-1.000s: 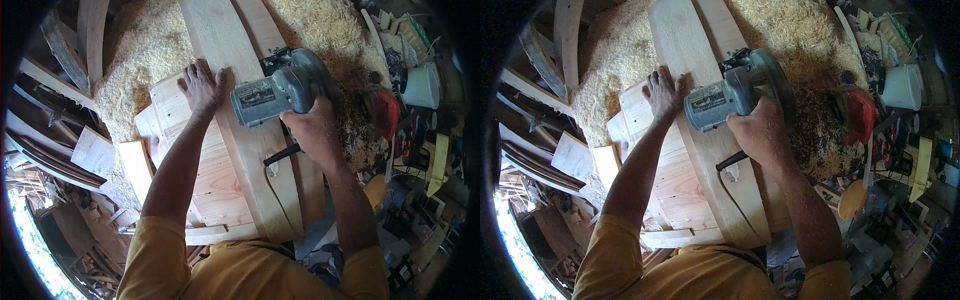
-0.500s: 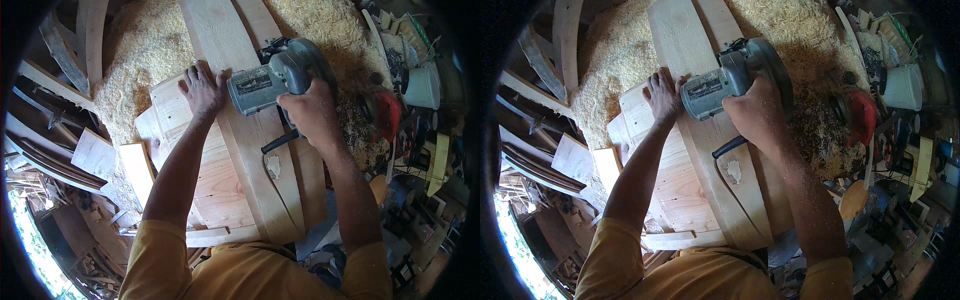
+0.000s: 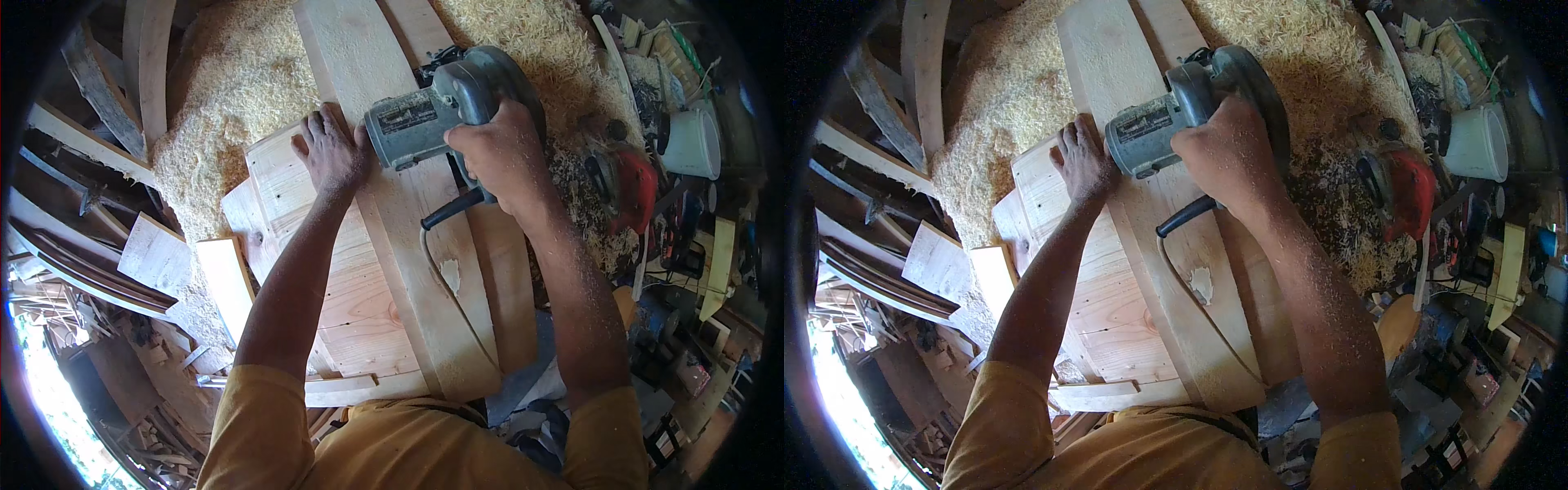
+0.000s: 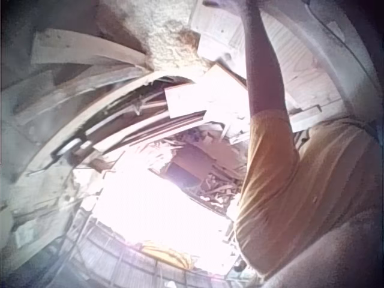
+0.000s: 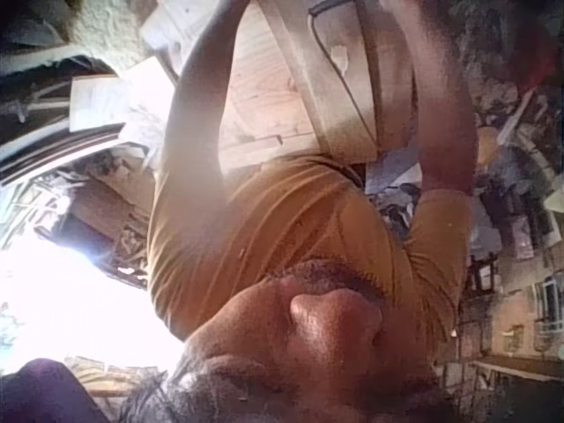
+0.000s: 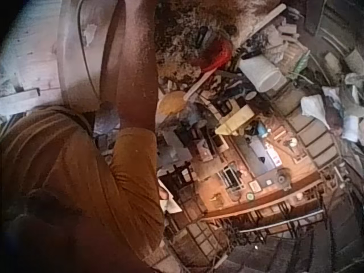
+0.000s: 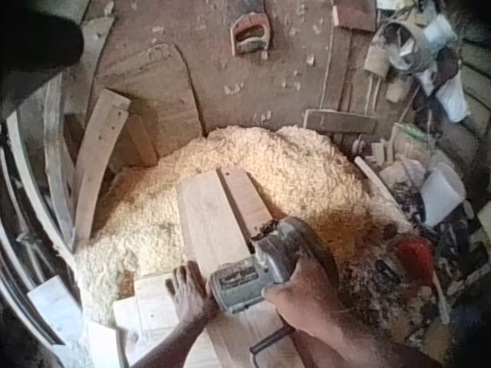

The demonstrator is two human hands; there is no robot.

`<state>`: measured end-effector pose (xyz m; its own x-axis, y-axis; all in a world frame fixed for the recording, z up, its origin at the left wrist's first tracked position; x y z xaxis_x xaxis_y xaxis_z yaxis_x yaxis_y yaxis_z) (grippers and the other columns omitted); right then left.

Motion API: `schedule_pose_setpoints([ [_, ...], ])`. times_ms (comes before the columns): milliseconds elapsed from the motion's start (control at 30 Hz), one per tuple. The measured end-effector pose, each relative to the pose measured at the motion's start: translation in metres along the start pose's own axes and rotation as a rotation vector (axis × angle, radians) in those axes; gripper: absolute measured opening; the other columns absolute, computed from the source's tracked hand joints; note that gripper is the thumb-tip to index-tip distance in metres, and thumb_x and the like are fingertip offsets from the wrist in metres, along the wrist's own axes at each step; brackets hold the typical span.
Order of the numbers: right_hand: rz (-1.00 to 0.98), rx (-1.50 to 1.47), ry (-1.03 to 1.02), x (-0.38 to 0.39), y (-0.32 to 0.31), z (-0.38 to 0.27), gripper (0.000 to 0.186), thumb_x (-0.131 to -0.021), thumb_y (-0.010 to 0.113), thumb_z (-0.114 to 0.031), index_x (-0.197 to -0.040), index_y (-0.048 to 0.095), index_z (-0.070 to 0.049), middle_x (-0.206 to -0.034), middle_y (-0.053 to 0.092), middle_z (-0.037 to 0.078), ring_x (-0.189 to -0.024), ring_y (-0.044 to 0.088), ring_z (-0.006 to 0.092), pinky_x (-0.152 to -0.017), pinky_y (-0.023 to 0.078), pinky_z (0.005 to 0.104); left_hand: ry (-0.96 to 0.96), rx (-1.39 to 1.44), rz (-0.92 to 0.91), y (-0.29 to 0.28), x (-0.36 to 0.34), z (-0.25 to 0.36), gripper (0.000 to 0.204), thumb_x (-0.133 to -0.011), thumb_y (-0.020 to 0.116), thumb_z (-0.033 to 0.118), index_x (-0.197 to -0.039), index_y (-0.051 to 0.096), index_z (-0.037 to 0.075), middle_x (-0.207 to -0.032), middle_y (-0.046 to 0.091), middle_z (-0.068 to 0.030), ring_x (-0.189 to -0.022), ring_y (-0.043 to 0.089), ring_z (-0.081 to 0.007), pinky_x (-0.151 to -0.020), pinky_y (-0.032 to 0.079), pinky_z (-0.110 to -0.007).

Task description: The recorder aligns pieces of wood and uses a circular saw to cut a board in a workshop.

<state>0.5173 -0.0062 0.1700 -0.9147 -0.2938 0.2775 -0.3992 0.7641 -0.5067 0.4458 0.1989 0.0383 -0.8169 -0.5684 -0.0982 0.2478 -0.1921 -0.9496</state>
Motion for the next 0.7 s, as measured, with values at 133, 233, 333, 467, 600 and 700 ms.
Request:
schedule_pose_setpoints([
  [133,-0.001,-0.029,-0.029,-0.007,0.0,-0.004,0.024,-0.066,0.057,-0.015,-0.063,0.056,0.009,-0.059,0.057,0.022,-0.06,0.061,0.0313,-0.06,0.047,0.0393,0.01,-0.017,0.005,0.002,0.0,0.002,0.074,-0.085,0.043,0.049,-0.137,0.026,-0.002,-0.137,0.03,-0.0202,-0.134,0.018,-0.0318,-0.106,0.008,-0.055],
  [233,0.006,-0.026,-0.066,-0.011,0.001,-0.007,0.025,-0.065,0.057,-0.016,-0.06,0.055,0.009,-0.059,0.056,0.024,-0.06,0.061,0.0336,-0.06,0.047,0.0402,0.015,-0.033,0.026,0.002,0.0,0.001,0.074,-0.086,0.043,0.048,-0.137,0.026,-0.002,-0.137,0.03,-0.0203,-0.134,0.018,-0.0319,-0.107,0.008,-0.055],
  [333,0.015,-0.022,-0.116,-0.018,0.003,-0.007,0.026,-0.064,0.057,-0.016,-0.058,0.055,0.009,-0.059,0.056,0.026,-0.061,0.061,0.0351,-0.06,0.047,0.0405,0.019,-0.035,0.045,0.004,0.0,0.0,0.073,-0.086,0.044,0.047,-0.137,0.026,-0.002,-0.138,0.03,-0.0203,-0.134,0.018,-0.0319,-0.107,0.008,-0.054],
  [467,0.041,-0.007,-0.183,-0.028,0.005,-0.008,0.026,-0.063,0.057,-0.016,-0.057,0.055,0.009,-0.06,0.056,0.027,-0.061,0.061,0.0361,-0.06,0.047,0.0407,-0.016,0.0,-0.027,-0.005,0.0,0.006,0.071,-0.086,0.045,0.045,-0.137,0.027,-0.002,-0.139,0.029,-0.02,-0.135,0.018,-0.032,-0.107,0.008,-0.054],
  [600,0.02,-0.017,-0.2,-0.037,0.008,-0.012,0.025,-0.063,0.056,-0.015,-0.057,0.056,0.009,-0.059,0.056,0.027,-0.062,0.061,0.0371,-0.061,0.048,0.0409,-0.003,-0.006,-0.006,0.0,-0.001,0.001,0.07,-0.087,0.044,0.045,-0.137,0.027,-0.002,-0.14,0.029,-0.0199,-0.135,0.018,-0.032,-0.107,0.008,-0.054],
  [700,0.037,-0.042,-0.232,-0.046,0.01,-0.014,0.021,-0.064,0.059,-0.013,-0.055,0.054,0.005,-0.053,0.051,0.016,-0.05,0.053,0.0246,-0.049,0.041,0.0351,-0.005,-0.015,-0.006,0.001,-0.002,0.001,0.07,-0.088,0.044,0.045,-0.137,0.027,-0.001,-0.14,0.029,-0.02,-0.135,0.018,-0.0319,-0.107,0.008,-0.053],
])
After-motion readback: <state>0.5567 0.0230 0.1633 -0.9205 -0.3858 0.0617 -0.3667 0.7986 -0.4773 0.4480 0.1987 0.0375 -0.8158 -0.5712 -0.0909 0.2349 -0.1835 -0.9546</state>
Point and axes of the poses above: each hand's wrist, its own x-axis away from the middle knuckle, its own y-axis out of the palm, z = x × y, the point moved 4 cm from there along -x, towards the middle knuckle
